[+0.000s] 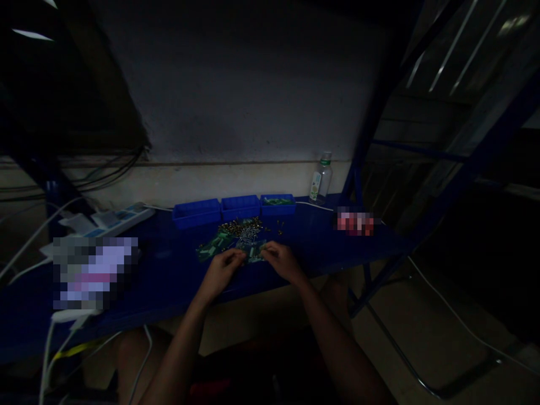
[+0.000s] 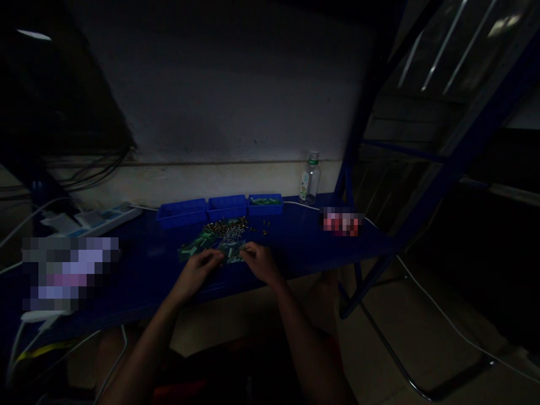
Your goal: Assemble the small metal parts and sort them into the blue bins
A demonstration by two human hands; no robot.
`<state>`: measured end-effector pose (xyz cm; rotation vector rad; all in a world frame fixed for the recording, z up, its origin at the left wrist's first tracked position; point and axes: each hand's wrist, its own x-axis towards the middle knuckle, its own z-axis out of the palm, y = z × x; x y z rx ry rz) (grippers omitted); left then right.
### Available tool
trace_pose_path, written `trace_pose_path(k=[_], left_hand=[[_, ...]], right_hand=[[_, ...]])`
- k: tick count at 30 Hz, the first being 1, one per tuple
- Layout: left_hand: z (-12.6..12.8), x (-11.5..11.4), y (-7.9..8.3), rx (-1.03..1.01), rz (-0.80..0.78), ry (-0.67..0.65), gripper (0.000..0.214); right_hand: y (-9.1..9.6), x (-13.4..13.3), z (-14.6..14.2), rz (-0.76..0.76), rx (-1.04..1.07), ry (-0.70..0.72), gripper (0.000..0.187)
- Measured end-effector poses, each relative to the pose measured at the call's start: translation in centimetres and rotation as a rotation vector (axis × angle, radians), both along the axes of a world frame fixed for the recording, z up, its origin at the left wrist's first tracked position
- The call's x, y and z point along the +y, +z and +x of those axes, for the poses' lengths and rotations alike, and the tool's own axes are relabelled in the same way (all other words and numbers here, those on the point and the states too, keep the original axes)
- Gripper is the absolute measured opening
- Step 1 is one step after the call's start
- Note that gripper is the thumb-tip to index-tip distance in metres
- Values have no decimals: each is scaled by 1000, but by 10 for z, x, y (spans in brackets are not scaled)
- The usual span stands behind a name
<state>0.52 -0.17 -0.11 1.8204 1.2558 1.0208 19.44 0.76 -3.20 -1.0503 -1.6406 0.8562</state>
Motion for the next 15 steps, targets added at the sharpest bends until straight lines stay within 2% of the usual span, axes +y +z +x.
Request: trace_pose_path(k=[8, 15], left_hand=[[-1, -1, 3, -8, -44, -4, 31], [-1, 1, -1, -119, -66, 5, 36]], right_hand=[[-3, 4, -1, -23, 30, -14, 21], [1, 2, 1, -42, 63, -1, 31]])
